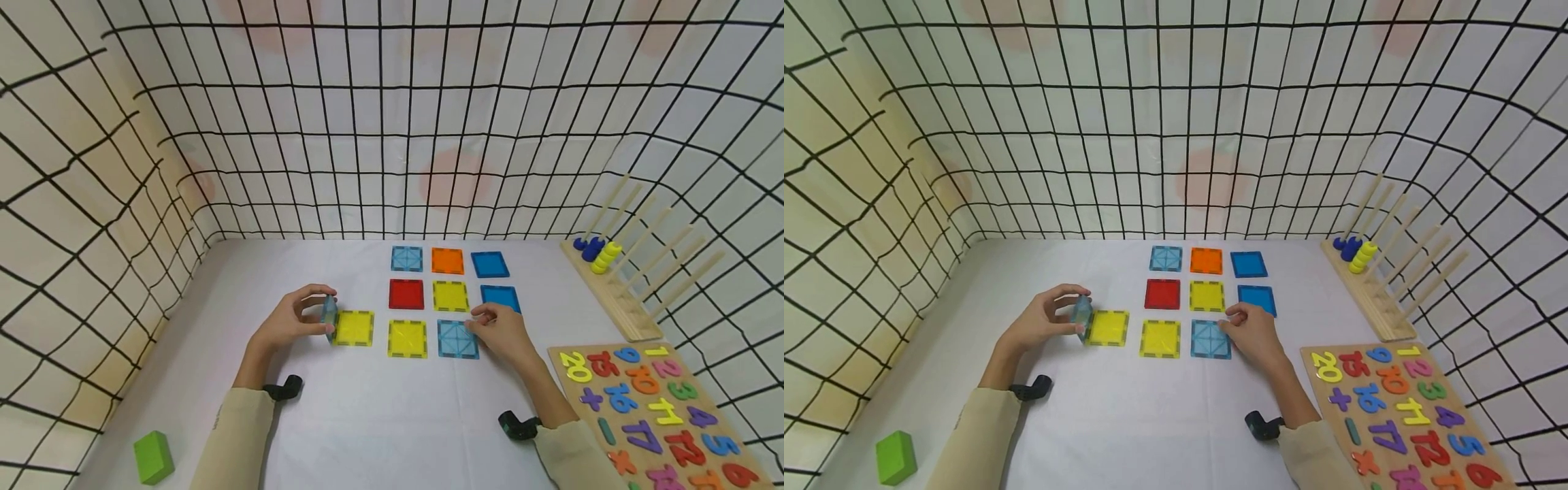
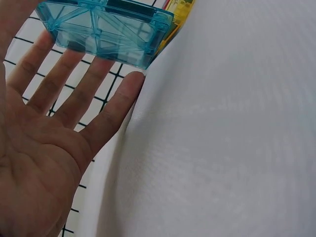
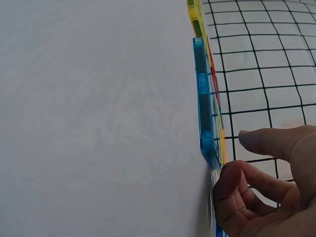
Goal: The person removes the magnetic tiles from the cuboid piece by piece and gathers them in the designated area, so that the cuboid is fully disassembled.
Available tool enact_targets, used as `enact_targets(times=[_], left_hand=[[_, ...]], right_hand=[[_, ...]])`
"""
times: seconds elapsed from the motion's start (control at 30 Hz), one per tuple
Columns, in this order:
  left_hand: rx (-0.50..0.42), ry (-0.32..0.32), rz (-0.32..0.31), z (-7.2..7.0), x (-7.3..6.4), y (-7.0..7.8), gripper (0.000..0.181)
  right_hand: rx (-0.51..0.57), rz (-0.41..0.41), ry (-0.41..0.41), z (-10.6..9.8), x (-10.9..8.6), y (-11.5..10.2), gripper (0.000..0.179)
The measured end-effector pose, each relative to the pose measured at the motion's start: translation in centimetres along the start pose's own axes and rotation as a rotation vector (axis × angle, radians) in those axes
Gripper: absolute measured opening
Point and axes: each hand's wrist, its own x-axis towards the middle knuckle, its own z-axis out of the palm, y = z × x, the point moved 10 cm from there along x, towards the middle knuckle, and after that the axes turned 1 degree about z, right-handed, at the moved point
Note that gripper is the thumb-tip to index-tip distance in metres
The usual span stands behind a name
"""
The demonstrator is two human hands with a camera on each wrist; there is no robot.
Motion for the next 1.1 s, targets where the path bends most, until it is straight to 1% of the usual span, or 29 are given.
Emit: enact_targets(times=[0.07,0.17,0.4,0.5,0.6,0.73,0.87,1.03,1.1], left_hand=[[0.004,0.006,-0.011,-0.1,0.0,-0.1,0.073],[0.015,0.008,-0.028,-0.1,0.0,-0.3,0.074],[0.024,0.003,-0.04,0.1,-0.2,-0.5,0.073],[0.032,0.0,-0.033,0.2,-0.1,-0.3,0.073],[0.037,0.004,-0.027,0.1,-0.1,-0.1,0.073],[0.035,0.016,-0.035,-0.1,-0.1,0.0,0.073],[0.032,0.011,-0.033,-0.1,-0.1,0.1,0.072],[0.028,0.004,-0.033,0.2,0.0,0.1,0.072],[0.035,0.006,-0.032,0.2,0.1,0.1,0.071]], right_hand=[[0.002,-0.015,0.014,-0.1,0.3,-0.5,0.033],[0.03,-0.053,0.006,0.2,0.5,-1.2,0.033],[0.11,-0.203,-0.118,2.5,0.3,-3.9,0.045],[0.124,-0.256,-0.15,3.3,0.5,-5.2,0.051],[0.134,-0.289,-0.174,4.0,0.7,-6.5,0.056],[0.11,-0.32,-0.187,5.2,1.0,-8.3,0.066],[0.052,-0.333,-0.193,6.6,1.1,-9.8,0.074],[-0.015,-0.347,-0.22,8.6,1.2,-11.3,0.077],[-0.034,-0.368,-0.235,9.3,1.3,-11.9,0.077]])
